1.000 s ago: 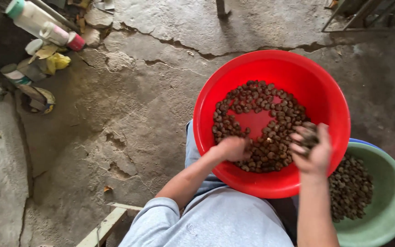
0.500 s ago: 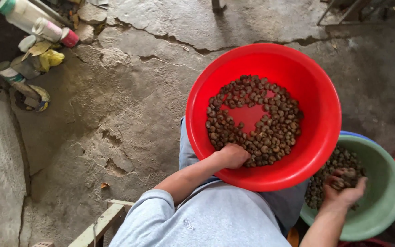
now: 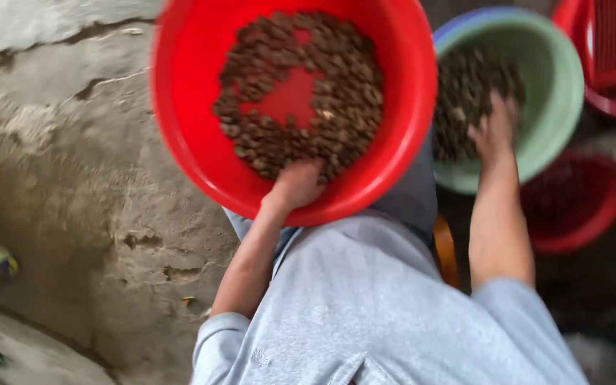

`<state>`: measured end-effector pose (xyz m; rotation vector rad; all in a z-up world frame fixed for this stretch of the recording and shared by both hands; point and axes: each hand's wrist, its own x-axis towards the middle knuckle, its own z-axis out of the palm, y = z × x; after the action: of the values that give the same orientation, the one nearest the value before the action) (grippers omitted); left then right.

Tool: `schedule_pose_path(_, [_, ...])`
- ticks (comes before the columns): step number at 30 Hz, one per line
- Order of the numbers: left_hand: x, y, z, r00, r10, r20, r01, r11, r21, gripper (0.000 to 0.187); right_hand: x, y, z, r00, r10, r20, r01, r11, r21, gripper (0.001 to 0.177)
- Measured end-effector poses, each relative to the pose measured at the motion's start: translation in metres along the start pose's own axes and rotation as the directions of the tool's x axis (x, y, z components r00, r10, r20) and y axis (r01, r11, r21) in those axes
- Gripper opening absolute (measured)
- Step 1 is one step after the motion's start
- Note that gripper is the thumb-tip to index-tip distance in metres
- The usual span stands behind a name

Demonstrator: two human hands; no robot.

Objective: Sorting nuts by hand in a large red bowl, sifting through them and picking out specific ones to place in adjacent containers.

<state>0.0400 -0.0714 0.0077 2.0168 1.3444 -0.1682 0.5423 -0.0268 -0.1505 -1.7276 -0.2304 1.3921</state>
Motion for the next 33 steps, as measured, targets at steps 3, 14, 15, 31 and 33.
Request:
schedule_pose_path(3, [-0.003,0.005,-0.017,0.999,-0.025,0.029,0.025,0.999,-0.032,0.035,-0.043,-0.026,0.021,0.982,-0.188,0.031,0.188,0.982,-0.007,0.053])
schedule_pose_path(14, [-0.028,0.007,-0.123,0.963,-0.257,-0.084,-0.011,0.273,-0.962,0.014,-0.219,-0.156,0.169,0.477,-0.806,0.350,0.877,0.460,-0.136,0.017])
schedule_pose_path(15, [-0.031,0.008,-0.133,0.944,-0.306,-0.121,-0.056,0.214,-0.975,0.014,-0.237,-0.164,0.185,0.415,-0.817,0.400,0.909,0.391,-0.145,0.017])
schedule_pose_path(31, [-0.039,-0.011,-0.101,0.968,-0.244,-0.064,0.156,0.780,-0.606,0.032,-0.162,-0.020,0.287,0.534,0.064,0.843,0.779,-0.424,-0.461,0.039])
schedule_pose_path(33, [-0.038,0.002,-0.119,0.990,-0.144,0.003,0.114,0.775,-0.621,0.038,-0.186,-0.041,0.291,0.529,0.075,0.845,0.800,-0.374,-0.468,0.037])
